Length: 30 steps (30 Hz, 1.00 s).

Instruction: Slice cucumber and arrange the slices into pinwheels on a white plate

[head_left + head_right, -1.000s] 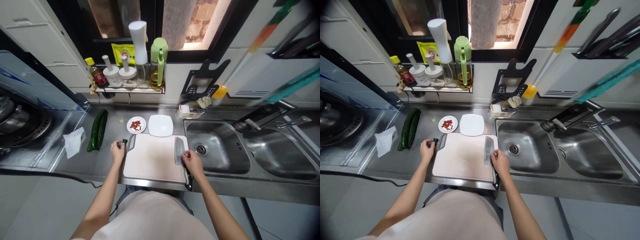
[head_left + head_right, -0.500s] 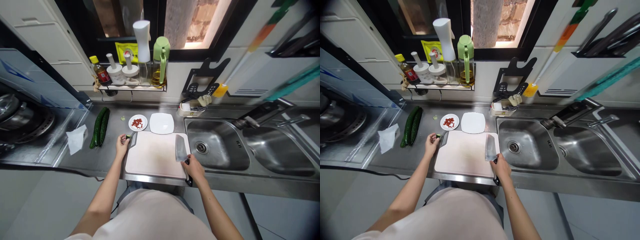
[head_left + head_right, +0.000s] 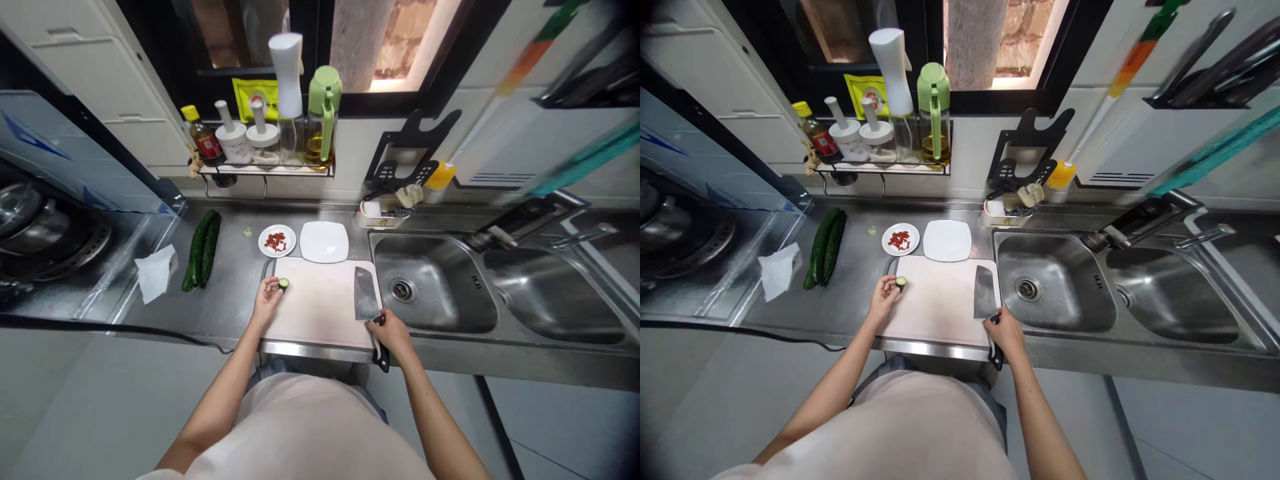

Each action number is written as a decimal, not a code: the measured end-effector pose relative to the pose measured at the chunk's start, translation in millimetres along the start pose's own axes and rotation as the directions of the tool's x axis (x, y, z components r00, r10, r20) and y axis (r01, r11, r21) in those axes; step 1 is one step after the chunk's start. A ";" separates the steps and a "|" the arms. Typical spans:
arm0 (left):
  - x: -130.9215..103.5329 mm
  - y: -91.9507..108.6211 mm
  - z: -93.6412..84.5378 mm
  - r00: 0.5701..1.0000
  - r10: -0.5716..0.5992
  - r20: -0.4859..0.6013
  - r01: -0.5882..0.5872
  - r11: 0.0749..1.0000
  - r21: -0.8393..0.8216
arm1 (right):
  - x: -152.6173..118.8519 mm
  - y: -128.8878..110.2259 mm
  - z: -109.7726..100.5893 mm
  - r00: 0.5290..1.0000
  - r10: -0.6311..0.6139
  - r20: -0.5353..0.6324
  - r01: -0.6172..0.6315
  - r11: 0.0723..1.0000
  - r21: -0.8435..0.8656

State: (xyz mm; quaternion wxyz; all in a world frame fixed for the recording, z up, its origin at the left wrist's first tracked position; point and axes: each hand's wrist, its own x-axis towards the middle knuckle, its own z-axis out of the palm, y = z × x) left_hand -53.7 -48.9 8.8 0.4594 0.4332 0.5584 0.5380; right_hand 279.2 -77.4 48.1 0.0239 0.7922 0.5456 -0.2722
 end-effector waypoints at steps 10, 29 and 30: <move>-18.6 -16.7 25.0 0.980 0.158 0.125 -0.200 0.834 0.514 | -6.6 -7.8 4.7 0.982 -0.153 -0.109 0.169 0.972 0.162; -19.3 -28.3 36.9 0.854 0.436 0.284 -0.516 0.637 0.572 | -33.1 -101.0 -1.9 0.909 -0.379 0.176 0.415 0.864 -0.285; -19.5 -28.5 37.0 0.851 0.441 0.286 -0.521 0.636 0.570 | -34.0 -102.4 -1.9 0.903 -0.389 0.180 0.427 0.858 -0.286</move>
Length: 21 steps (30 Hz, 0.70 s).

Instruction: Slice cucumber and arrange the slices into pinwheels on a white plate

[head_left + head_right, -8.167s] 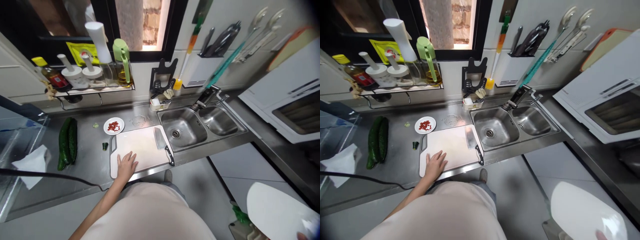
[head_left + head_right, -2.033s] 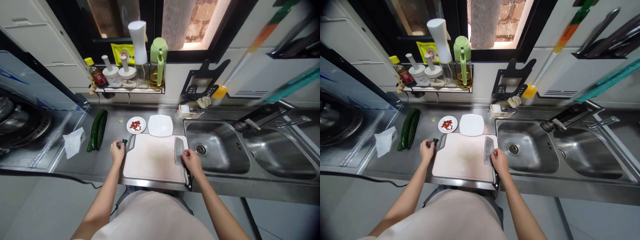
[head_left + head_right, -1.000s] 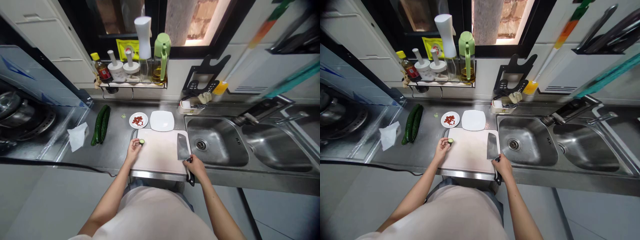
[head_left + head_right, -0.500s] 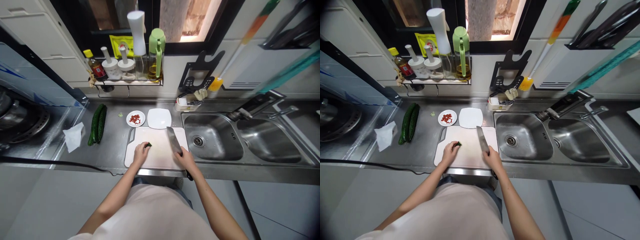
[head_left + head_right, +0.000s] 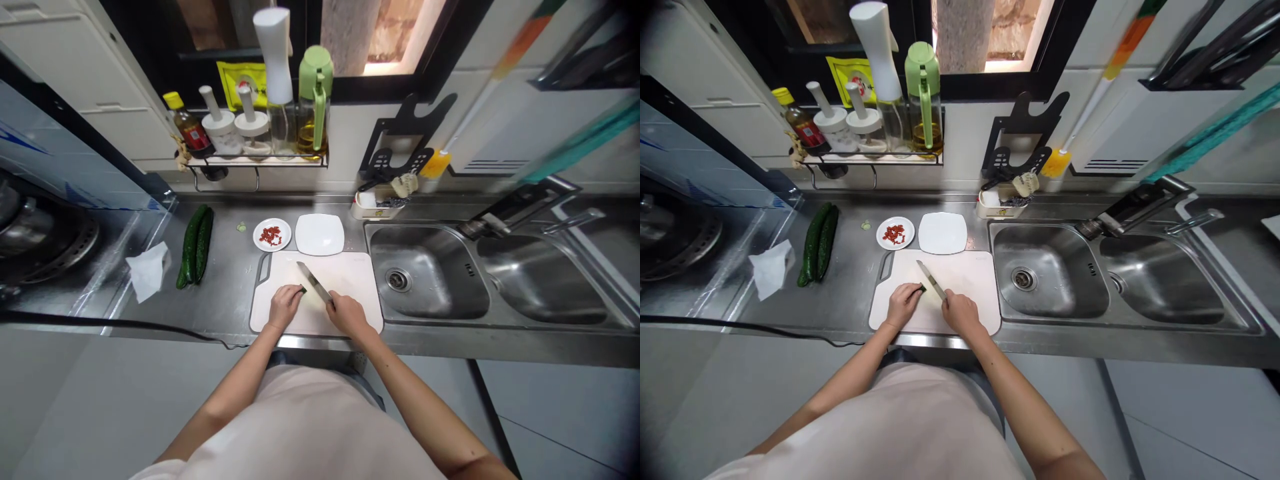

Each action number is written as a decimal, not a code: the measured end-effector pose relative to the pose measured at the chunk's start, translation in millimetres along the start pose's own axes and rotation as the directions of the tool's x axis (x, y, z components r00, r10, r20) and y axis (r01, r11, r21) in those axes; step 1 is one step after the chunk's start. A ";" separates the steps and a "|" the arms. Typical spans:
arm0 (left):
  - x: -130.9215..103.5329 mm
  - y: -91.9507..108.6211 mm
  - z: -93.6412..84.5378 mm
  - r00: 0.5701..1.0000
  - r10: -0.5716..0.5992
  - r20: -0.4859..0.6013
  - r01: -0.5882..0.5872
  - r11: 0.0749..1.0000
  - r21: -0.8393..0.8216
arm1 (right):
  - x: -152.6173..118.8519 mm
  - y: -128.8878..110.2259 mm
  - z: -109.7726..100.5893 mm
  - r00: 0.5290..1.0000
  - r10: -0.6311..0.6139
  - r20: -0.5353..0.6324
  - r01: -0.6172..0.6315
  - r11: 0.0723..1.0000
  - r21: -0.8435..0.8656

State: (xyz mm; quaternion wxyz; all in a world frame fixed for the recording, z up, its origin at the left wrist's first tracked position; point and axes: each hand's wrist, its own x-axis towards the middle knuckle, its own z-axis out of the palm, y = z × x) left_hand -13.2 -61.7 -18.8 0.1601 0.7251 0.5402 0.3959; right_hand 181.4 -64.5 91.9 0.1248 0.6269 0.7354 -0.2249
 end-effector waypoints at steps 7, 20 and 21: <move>-1.9 -2.2 2.7 0.999 0.040 -0.017 -0.041 0.999 -0.012 | -2.3 -7.9 -1.7 0.999 -0.041 0.032 0.041 0.999 -0.014; -2.9 -3.6 3.3 0.998 0.066 -0.010 -0.065 0.998 0.012 | -6.9 -13.9 -2.5 0.997 -0.054 0.051 0.056 0.998 -0.039; -2.9 -3.7 3.4 0.998 0.062 -0.006 -0.062 0.998 0.008 | -7.2 -14.4 -2.2 0.997 -0.049 0.058 0.052 0.998 -0.037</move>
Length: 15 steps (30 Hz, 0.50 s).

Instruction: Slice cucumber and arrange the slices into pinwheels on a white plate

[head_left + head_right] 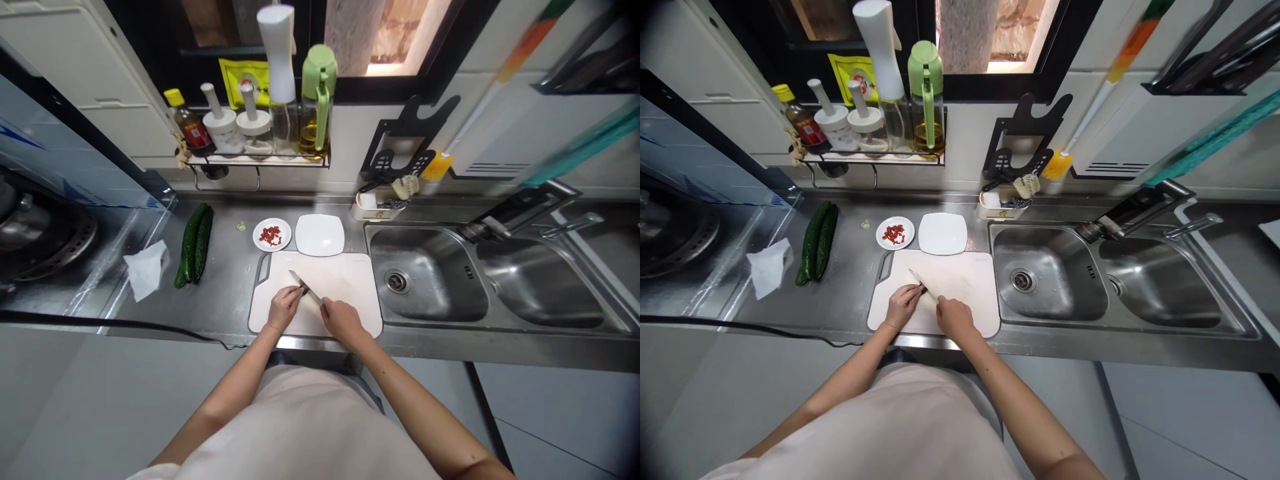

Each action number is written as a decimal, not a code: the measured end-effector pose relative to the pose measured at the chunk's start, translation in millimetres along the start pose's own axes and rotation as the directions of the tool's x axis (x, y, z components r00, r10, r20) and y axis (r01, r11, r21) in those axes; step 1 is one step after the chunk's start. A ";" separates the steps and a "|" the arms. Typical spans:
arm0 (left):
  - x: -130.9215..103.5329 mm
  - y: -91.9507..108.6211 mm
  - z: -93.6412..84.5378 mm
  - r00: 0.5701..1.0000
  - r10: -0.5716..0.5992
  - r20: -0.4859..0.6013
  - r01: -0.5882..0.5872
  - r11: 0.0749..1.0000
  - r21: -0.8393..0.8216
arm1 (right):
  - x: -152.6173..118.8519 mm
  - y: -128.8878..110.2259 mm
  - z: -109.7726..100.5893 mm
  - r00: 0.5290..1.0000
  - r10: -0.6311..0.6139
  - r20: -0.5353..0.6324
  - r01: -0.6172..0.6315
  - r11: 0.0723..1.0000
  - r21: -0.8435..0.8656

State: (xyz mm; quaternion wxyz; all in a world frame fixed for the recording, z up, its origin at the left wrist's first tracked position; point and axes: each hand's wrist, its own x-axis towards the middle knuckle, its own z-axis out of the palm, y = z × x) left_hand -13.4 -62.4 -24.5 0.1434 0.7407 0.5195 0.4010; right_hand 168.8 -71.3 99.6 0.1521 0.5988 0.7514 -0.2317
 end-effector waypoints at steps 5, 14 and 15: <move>-0.2 -0.3 0.1 1.000 -0.003 0.018 0.003 1.000 -0.012 | -0.9 -0.6 2.7 1.000 0.006 0.006 -0.006 1.000 -0.008; 0.6 1.5 -0.5 1.000 0.019 0.018 -0.019 1.000 -0.003 | -3.5 1.2 6.6 1.000 -0.006 0.030 0.006 1.000 -0.017; 0.7 1.6 -0.6 1.000 0.019 0.018 -0.019 1.000 -0.002 | -4.1 1.3 7.0 1.000 -0.007 0.030 0.008 1.000 -0.016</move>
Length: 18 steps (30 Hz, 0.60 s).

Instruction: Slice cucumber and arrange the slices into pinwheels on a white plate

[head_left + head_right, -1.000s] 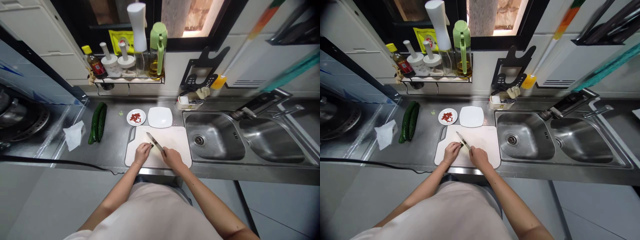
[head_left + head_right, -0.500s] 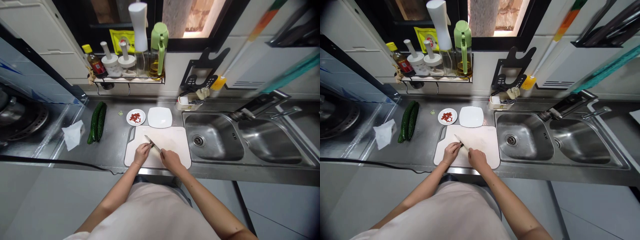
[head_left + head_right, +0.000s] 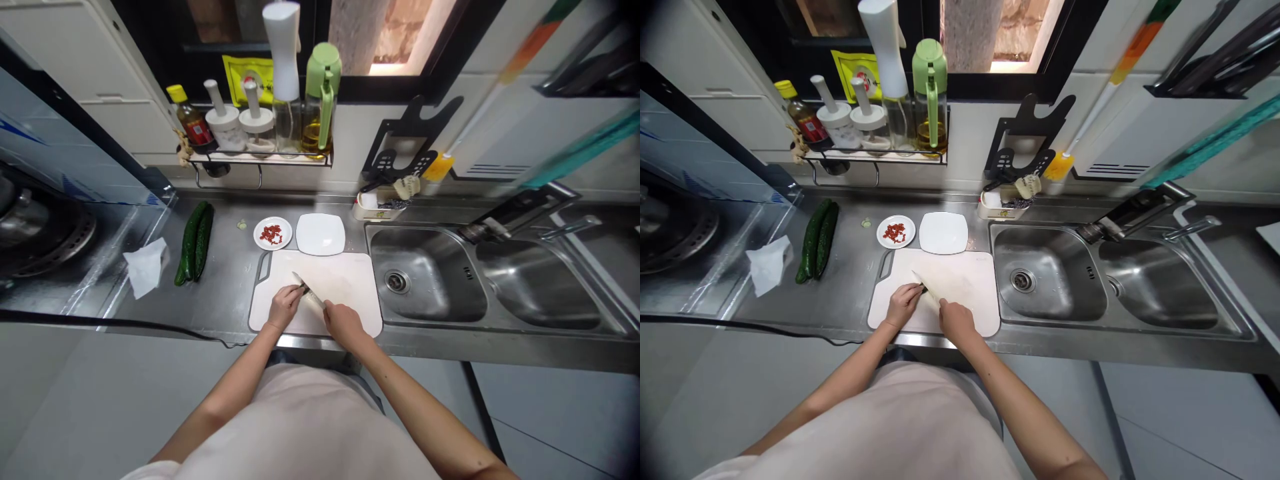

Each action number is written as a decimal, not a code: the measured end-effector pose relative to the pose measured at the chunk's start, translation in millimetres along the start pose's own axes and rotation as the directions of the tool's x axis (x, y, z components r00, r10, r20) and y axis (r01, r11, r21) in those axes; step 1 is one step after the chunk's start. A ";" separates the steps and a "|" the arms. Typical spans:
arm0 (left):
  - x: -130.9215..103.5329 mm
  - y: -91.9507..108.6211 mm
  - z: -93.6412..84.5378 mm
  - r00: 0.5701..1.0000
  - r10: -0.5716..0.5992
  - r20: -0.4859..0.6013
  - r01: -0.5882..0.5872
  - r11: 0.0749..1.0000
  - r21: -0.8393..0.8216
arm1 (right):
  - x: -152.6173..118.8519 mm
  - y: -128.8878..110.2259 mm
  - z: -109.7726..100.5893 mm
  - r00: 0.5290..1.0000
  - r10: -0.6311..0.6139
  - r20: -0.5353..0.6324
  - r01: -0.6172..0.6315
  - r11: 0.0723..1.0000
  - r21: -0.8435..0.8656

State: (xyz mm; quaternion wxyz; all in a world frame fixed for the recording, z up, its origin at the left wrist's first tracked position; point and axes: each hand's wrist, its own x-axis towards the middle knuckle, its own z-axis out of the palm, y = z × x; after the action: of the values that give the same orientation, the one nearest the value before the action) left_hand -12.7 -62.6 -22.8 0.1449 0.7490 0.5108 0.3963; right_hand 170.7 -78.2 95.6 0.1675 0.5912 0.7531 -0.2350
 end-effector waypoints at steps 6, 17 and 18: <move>0.3 0.6 -0.8 1.000 -0.014 0.008 0.014 1.000 0.002 | -6.9 2.7 4.3 1.000 0.006 0.025 -0.007 1.000 0.016; -0.7 -1.5 0.7 1.000 -0.021 0.008 0.021 1.000 -0.006 | -13.2 10.5 8.3 0.999 0.000 0.032 0.000 1.000 -0.003; -0.7 -1.7 0.9 1.000 -0.018 0.003 0.018 1.000 -0.008 | -12.7 10.3 7.3 1.000 -0.003 0.029 0.003 1.000 -0.002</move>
State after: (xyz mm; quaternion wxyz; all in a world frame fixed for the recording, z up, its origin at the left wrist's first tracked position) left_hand -13.2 -62.3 -24.8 0.1523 0.7444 0.5157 0.3958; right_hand 183.6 -90.6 94.6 0.1789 0.5864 0.7517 -0.2430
